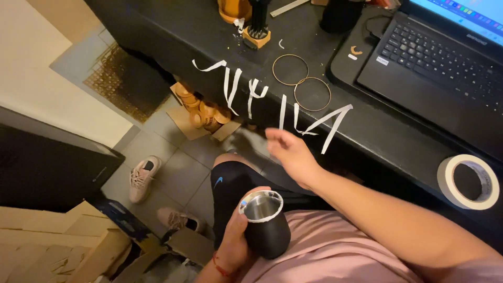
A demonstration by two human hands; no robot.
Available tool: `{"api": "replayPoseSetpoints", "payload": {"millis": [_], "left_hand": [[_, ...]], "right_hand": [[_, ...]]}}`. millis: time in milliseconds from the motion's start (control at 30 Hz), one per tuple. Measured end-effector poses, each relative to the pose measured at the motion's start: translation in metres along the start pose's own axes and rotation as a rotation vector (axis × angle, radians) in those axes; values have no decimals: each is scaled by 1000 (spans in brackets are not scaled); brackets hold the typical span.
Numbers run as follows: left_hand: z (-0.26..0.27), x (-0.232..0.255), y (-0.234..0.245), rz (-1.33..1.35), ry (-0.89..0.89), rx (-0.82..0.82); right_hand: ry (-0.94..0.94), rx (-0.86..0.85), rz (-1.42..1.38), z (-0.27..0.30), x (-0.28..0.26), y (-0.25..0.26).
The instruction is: The person sits at a desk and applies white tape to the rim of a black metal cup. They pick up a strip of tape, wrap it around the cup's edge, and press it down to secure it. The person repeats this process, adding more tape to the rim.
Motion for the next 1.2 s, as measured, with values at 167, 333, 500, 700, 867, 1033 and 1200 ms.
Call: {"api": "replayPoseSetpoints", "payload": {"millis": [167, 333, 500, 700, 867, 1033, 1200], "left_hand": [[-1, -7, 5, -11, 29, 11], [0, 7, 7, -2, 9, 57], [0, 9, 17, 8, 22, 98], [0, 6, 18, 55, 20, 85], [0, 11, 25, -153, -13, 164], [-14, -9, 20, -192, 24, 159], [-17, -25, -35, -177, 198, -11]], "right_hand": [[-41, 279, -111, -53, -21, -36], [-57, 451, -248, -78, -18, -44], [-31, 398, -329, -71, -36, -51], [25, 267, -286, -38, -56, -49], [211, 88, 11, 25, -78, 2], [271, -194, -17, 101, -87, 71], [302, -343, 176, 164, -97, 91]]}}
Point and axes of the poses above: each hand's wrist, its own z-axis away from the middle knuckle, its own y-axis out of the back of the hand, x = y × z, the point moved 10 cm from there along -z, towards the middle knuckle, and after that the axes turned 12 degrees about x, right-handed, at the moved point
